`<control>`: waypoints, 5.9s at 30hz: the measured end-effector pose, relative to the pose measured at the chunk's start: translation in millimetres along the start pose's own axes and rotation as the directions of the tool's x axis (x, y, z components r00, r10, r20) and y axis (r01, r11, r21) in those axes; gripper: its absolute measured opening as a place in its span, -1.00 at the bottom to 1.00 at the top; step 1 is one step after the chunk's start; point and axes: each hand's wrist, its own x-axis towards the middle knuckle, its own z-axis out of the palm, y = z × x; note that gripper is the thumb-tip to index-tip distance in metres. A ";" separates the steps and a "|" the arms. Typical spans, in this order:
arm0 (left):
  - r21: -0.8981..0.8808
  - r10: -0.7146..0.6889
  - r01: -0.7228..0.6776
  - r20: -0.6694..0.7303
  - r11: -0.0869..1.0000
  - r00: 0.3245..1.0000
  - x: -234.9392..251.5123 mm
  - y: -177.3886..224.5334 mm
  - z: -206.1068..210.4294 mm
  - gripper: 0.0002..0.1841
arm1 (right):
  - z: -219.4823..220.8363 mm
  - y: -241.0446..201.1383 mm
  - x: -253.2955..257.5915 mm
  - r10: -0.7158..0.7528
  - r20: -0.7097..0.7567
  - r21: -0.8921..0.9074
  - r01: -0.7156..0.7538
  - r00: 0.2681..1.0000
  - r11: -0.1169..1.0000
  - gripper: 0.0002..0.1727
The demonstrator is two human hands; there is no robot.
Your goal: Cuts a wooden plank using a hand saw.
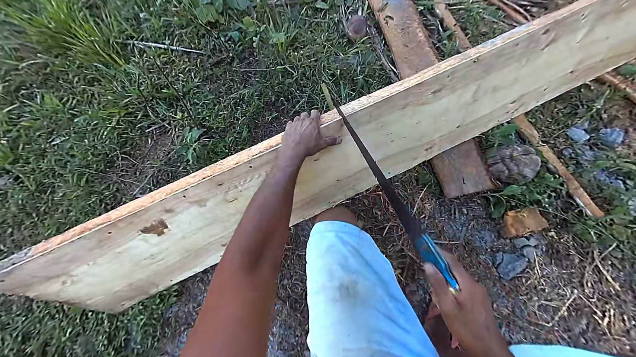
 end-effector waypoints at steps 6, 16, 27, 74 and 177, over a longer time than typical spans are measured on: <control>0.019 -0.028 0.028 -0.013 0.999 1.000 -6.5 7.0 0.4 0.04 | -5.2 12.2 -0.7 -0.074 -0.064 -0.031 0.072 0.995 0.997 -0.43; -0.019 -0.015 0.014 -0.060 1.000 0.998 -19.9 9.7 4.3 0.02 | 49.1 -61.5 141.9 -0.135 0.044 -0.035 0.136 0.990 0.990 -0.52; 0.006 -0.081 0.081 -0.038 0.997 0.996 -14.1 11.3 2.9 0.04 | 18.4 -26.4 61.8 -0.127 -0.009 -0.094 0.125 0.992 0.988 -0.45; -0.042 -0.078 0.076 -0.052 0.996 0.996 -29.3 22.8 0.9 -0.01 | -46.8 -30.9 -35.4 -0.178 -0.056 -0.079 0.173 0.983 0.982 -0.48; 0.008 -0.070 0.070 -0.087 0.997 0.994 -55.1 35.3 5.2 0.00 | 49.0 -98.9 162.1 -0.150 0.067 -0.018 0.151 0.986 0.988 -0.57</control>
